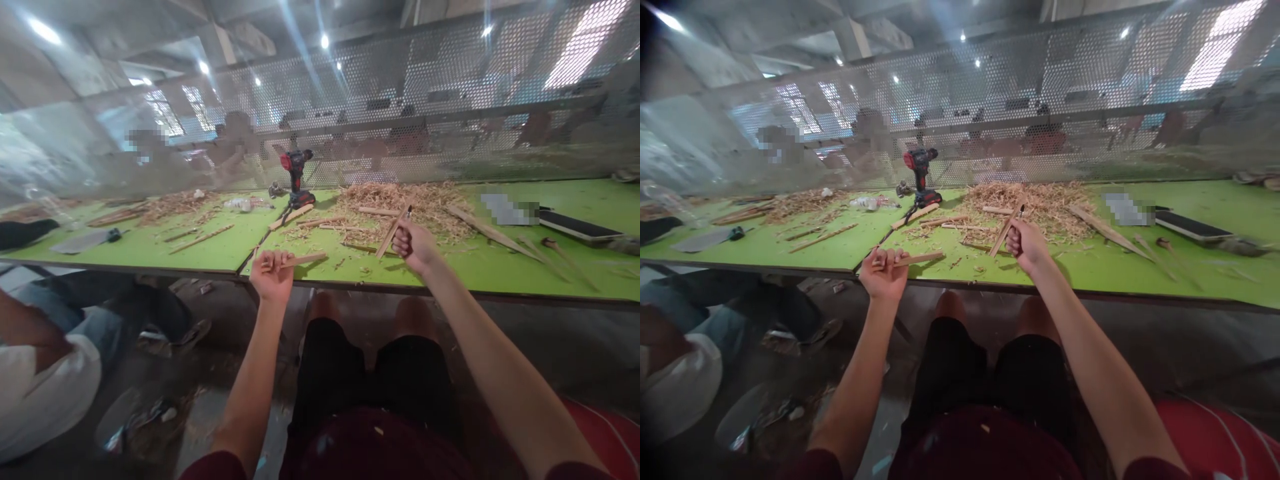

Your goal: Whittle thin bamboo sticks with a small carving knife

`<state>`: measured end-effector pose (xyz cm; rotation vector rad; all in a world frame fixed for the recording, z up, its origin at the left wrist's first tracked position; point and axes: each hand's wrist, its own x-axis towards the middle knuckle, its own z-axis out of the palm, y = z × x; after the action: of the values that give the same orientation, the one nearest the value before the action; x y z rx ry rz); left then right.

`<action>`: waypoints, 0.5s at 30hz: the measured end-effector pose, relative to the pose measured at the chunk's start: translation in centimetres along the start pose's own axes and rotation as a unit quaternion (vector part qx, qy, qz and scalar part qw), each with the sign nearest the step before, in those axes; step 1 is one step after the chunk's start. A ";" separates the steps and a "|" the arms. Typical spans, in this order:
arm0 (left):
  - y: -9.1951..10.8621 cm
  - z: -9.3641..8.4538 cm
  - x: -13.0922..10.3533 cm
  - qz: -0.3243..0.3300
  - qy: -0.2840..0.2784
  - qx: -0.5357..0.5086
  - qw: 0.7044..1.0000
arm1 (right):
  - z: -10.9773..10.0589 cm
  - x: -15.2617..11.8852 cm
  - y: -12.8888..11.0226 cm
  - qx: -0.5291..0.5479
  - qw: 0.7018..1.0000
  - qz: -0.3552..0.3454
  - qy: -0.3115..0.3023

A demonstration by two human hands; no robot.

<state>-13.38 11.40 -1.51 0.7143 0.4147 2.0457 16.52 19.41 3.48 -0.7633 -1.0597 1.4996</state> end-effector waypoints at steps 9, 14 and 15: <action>-0.9 0.8 -0.4 0.052 -0.031 0.049 0.997 | -1.6 -1.6 -1.7 -0.055 0.996 -0.018 0.067; -1.1 0.3 -0.6 0.060 -0.036 0.065 0.995 | -3.5 -2.7 -4.3 -0.186 0.977 -0.052 0.096; -1.2 0.2 -0.7 0.061 -0.034 0.067 0.995 | -4.0 -3.0 -4.8 -0.253 0.958 -0.067 0.119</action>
<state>-12.21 11.48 -2.17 0.9087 0.4832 2.1156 22.58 17.33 6.06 -1.1692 -1.2966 0.9957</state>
